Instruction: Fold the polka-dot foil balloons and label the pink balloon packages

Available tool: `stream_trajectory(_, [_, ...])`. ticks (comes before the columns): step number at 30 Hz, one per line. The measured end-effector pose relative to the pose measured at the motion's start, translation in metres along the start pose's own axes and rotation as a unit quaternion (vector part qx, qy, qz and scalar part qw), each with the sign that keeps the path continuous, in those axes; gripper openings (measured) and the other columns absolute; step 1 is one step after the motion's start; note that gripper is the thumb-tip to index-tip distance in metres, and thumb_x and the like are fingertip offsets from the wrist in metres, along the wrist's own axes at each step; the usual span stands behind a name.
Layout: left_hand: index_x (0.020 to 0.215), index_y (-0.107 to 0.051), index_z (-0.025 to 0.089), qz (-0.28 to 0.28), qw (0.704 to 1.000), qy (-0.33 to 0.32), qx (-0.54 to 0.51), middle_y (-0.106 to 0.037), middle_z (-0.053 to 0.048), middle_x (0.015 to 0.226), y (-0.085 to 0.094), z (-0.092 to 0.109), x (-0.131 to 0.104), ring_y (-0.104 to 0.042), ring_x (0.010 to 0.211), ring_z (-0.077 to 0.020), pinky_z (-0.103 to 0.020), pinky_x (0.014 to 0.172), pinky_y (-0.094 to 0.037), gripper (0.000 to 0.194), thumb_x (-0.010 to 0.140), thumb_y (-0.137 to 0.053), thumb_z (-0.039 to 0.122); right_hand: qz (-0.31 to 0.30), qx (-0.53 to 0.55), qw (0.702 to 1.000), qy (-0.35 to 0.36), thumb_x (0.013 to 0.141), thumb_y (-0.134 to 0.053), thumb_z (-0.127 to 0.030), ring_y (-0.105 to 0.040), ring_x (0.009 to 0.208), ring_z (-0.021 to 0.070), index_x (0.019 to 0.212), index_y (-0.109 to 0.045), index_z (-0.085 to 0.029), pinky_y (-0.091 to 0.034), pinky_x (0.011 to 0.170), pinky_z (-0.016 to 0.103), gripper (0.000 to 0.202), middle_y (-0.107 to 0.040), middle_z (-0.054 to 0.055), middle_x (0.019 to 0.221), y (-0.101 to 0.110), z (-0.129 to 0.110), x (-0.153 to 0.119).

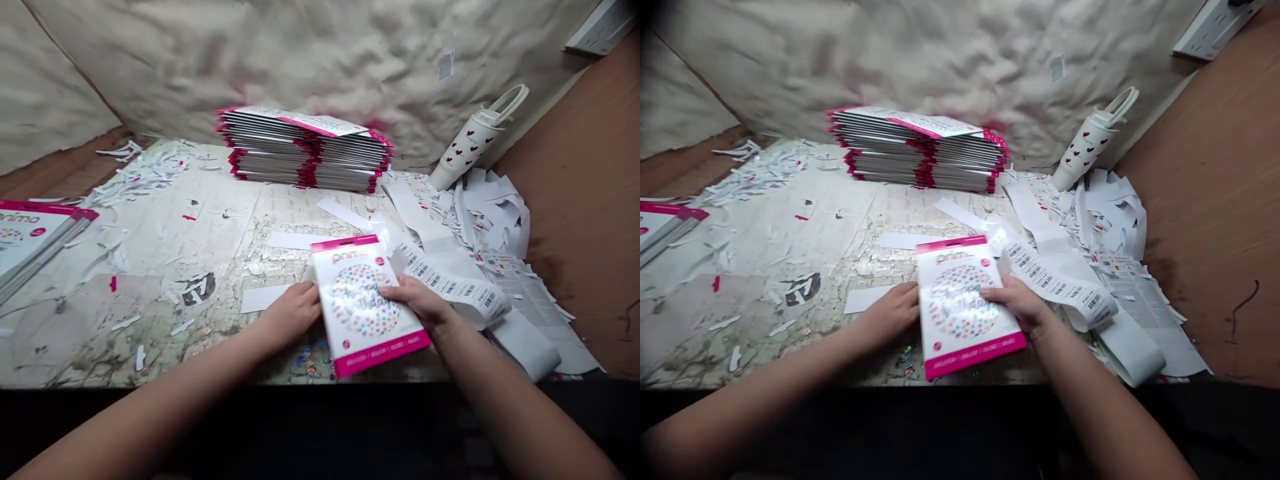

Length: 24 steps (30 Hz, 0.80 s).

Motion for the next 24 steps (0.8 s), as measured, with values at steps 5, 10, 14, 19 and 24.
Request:
stream_trajectory(5, [0.126, -0.05, 0.006, -0.009, 0.991, 0.001, 0.135, -0.049, -0.018, 0.131, 0.004, -0.016, -0.046, -0.043, 0.122, -0.0305, -0.045, 0.1, -0.038, 0.046, 0.091, -0.035, 0.032, 0.102, -0.03, 0.994, -0.01, 0.067, -0.066, -0.01, -0.069, 0.073, 0.0258, 0.099, -0.054, -0.014, -0.055, 0.072, 0.042, 0.035, -0.071, 0.01, 0.086, 0.055, -0.009, -0.002])
stream_trajectory(10, [0.134, -0.04, 0.012, -0.08, 0.989, 0.007, 0.126, -0.038, -0.012, 0.14, -0.001, -0.028, -0.059, -0.033, 0.13, -0.0266, -0.043, 0.105, -0.032, 0.055, 0.091, -0.032, 0.044, 0.031, -0.018, 0.999, 0.006, 0.065, -0.067, -0.012, -0.068, 0.076, 0.0255, 0.1, -0.056, -0.014, -0.053, 0.075, 0.043, 0.036, -0.071, 0.01, 0.089, 0.005, -0.019, 0.007])
stream_trajectory(14, [0.134, -0.04, 0.015, -0.085, 0.992, 0.023, 0.085, -0.037, -0.01, 0.142, 0.006, -0.036, -0.057, -0.035, 0.13, -0.0234, -0.04, 0.106, -0.031, 0.05, 0.091, -0.032, 0.039, 0.033, -0.04, 0.998, 0.036, 0.06, -0.069, -0.013, -0.067, 0.072, 0.0245, 0.093, -0.056, -0.014, -0.053, 0.071, 0.042, 0.035, -0.07, 0.008, 0.083, -0.026, -0.01, 0.038])
stream_trajectory(19, [0.121, -0.053, 0.017, -0.02, 0.995, 0.083, 0.045, -0.041, -0.01, 0.14, 0.014, -0.058, -0.065, -0.049, 0.119, -0.0224, -0.031, 0.099, -0.041, 0.043, 0.088, -0.036, 0.04, 0.075, -0.162, 0.981, 0.079, 0.061, -0.07, -0.024, -0.065, 0.077, 0.0223, 0.094, -0.056, -0.017, -0.051, 0.072, 0.038, 0.037, -0.069, 0.007, 0.086, -0.019, -0.005, 0.051])
stream_trajectory(24, [0.118, -0.053, 0.023, 0.056, 0.996, 0.071, -0.006, -0.05, -0.008, 0.131, 0.036, -0.059, -0.055, -0.052, 0.114, -0.024, -0.034, 0.097, -0.041, 0.037, 0.085, -0.045, 0.037, 0.299, -0.508, 0.794, 0.151, 0.073, -0.061, -0.047, -0.06, 0.077, 0.0204, 0.095, -0.059, -0.022, -0.046, 0.068, 0.034, 0.033, -0.065, 0.005, 0.087, 0.042, -0.091, 0.004])
Point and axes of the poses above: each hand's wrist, its own x-axis towards the middle knuckle, its own y-axis out of the back of the hand, z = x × y, the point moved 9 cm from there along x, towards the middle knuckle
